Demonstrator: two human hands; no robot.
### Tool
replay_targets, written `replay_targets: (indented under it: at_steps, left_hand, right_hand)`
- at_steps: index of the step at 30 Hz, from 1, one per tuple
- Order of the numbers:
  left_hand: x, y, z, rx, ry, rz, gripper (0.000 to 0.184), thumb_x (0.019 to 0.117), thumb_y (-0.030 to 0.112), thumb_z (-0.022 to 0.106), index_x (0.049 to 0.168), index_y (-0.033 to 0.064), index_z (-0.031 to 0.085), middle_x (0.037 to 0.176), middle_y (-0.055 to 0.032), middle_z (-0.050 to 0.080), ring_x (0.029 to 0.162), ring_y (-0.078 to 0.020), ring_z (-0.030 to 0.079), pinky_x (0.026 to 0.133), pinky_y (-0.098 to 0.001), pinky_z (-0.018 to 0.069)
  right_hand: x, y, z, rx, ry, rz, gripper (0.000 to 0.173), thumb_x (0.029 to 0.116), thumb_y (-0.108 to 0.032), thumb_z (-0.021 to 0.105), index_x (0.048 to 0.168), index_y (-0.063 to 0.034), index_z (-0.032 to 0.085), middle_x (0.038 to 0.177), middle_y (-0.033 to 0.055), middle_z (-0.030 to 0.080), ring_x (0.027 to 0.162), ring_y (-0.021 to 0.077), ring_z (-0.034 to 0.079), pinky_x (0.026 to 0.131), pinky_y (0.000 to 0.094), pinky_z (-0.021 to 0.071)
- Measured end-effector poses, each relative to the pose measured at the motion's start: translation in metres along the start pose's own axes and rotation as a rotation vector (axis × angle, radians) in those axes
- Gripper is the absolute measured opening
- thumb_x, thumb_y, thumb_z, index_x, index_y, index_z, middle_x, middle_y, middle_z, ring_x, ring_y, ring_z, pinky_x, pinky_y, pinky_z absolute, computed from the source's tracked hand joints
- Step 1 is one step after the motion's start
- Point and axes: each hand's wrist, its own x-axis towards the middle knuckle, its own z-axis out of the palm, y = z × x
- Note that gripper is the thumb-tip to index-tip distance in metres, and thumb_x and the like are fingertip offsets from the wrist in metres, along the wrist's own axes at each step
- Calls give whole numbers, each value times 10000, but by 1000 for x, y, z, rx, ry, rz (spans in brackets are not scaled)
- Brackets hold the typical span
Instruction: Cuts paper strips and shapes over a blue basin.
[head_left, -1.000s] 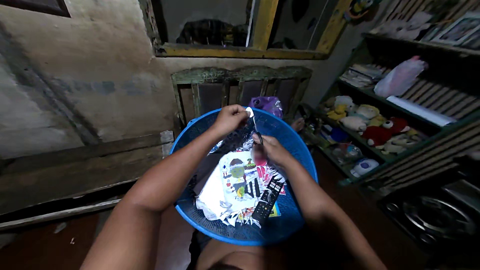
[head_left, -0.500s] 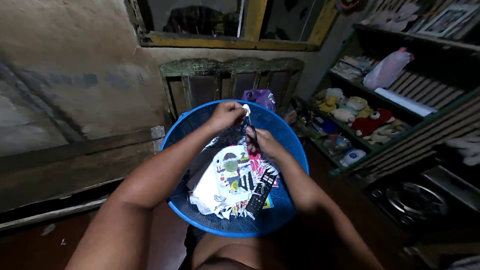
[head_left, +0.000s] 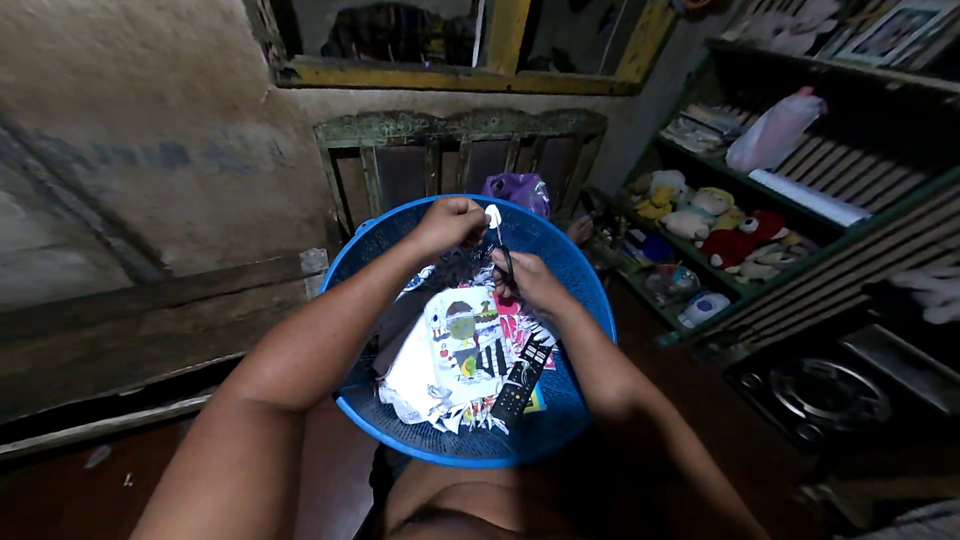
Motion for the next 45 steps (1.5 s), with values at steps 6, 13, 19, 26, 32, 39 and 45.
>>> replay_targets:
  at_steps: [6, 13, 19, 26, 32, 39, 45]
  left_hand:
    - [-1, 3, 2, 19, -29, 0, 215, 1051, 185, 576, 1009, -5, 669, 905, -108, 713, 799, -199, 712, 724, -373, 618]
    - [0, 3, -2, 17, -63, -6, 205, 1044, 169, 579, 996, -10, 667, 889, -105, 712, 796, -196, 707, 745, -380, 616]
    - [1, 0, -7, 40, -123, -8, 213, 1049, 178, 584, 1003, -6, 680, 900, -98, 716, 808, -191, 710, 758, -377, 616]
    - [3, 6, -22, 95, -90, 37, 203, 1027, 178, 617, 973, -3, 692, 871, -89, 719, 774, -175, 709, 744, -358, 617]
    - [0, 9, -31, 127, -199, 24, 190, 1021, 167, 631, 972, -2, 702, 838, -75, 705, 757, -149, 689, 747, -326, 601]
    - [-2, 7, -29, 121, -261, 7, 189, 1026, 167, 620, 982, 2, 703, 821, -72, 705, 717, -140, 685, 700, -308, 600]
    - [-1, 8, -29, 101, -252, 3, 190, 1039, 162, 603, 1002, 0, 695, 840, -76, 706, 738, -145, 690, 720, -314, 603]
  right_hand:
    - [0, 2, -1, 25, -6, -35, 499, 1059, -517, 481, 1002, -56, 663, 846, 67, 645, 718, 168, 632, 660, 330, 565]
    - [-2, -2, 0, 27, 4, -27, 475, 1061, -489, 500, 995, -50, 669, 820, 60, 641, 701, 155, 633, 662, 323, 571]
    - [-2, -4, -3, 19, -15, 10, 458, 1061, -479, 506, 1025, -53, 671, 830, 57, 640, 705, 150, 629, 674, 328, 572]
    - [-1, 2, -6, 47, -85, 1, 502, 1059, -528, 465, 1019, -66, 656, 846, 45, 637, 727, 146, 632, 680, 320, 571]
    - [-1, 3, -7, 76, -148, -10, 493, 1058, -512, 470, 998, -61, 660, 832, 42, 633, 722, 144, 626, 677, 313, 560]
    - [-3, 0, -6, 85, -138, -28, 425, 1061, -455, 511, 1022, -64, 673, 814, 37, 627, 718, 129, 618, 691, 301, 559]
    - [-3, 0, -8, 68, -106, -27, 382, 1059, -404, 547, 1008, -50, 679, 822, 46, 636, 728, 137, 630, 708, 321, 574]
